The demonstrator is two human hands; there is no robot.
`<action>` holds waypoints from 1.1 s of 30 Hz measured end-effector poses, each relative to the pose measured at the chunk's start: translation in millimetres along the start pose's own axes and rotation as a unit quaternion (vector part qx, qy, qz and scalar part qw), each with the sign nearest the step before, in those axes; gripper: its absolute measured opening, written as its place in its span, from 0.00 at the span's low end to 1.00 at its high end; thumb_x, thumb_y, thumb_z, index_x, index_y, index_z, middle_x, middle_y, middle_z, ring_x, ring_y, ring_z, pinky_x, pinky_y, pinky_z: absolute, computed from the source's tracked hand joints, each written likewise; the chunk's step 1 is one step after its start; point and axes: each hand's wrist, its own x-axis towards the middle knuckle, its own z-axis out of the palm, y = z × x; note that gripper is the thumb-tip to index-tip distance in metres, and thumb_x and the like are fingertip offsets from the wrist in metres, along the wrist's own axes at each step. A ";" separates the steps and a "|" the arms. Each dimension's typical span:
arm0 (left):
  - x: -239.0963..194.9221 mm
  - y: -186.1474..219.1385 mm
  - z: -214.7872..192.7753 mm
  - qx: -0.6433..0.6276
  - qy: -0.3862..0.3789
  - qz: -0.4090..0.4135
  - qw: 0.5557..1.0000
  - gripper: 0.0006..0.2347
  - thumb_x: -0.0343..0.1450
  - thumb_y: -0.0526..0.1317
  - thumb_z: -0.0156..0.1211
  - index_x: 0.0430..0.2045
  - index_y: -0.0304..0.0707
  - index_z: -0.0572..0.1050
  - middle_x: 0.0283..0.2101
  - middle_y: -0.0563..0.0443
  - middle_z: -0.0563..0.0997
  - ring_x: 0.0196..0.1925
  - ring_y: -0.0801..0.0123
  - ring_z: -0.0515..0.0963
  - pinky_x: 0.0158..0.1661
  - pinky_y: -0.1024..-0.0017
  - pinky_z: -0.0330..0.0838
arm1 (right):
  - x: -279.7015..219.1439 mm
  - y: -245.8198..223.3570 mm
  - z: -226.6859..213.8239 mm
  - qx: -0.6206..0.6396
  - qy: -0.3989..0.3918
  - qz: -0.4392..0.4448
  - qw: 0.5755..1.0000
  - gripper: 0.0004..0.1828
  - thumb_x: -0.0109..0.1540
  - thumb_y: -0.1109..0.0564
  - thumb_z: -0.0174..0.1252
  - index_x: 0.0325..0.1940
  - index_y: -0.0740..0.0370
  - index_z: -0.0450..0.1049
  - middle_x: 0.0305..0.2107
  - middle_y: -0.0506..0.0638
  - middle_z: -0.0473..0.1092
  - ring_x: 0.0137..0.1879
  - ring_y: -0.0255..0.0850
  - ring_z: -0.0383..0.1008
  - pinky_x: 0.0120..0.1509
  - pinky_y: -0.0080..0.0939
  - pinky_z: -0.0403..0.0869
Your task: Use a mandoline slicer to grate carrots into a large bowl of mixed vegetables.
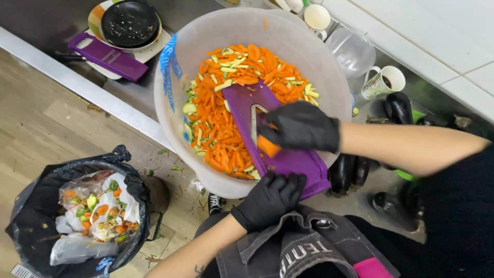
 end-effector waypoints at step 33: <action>4.0 3.0 -8.2 -0.061 0.025 -0.008 0.998 0.23 0.69 0.42 0.52 0.56 0.23 0.72 0.50 0.38 0.77 0.45 0.58 0.75 0.46 0.63 0.70 | 77.3 50.8 60.5 -0.180 0.053 -0.067 0.980 0.22 0.66 0.45 0.51 0.24 0.58 0.78 0.23 0.61 0.74 0.29 0.61 0.76 0.32 0.61 0.73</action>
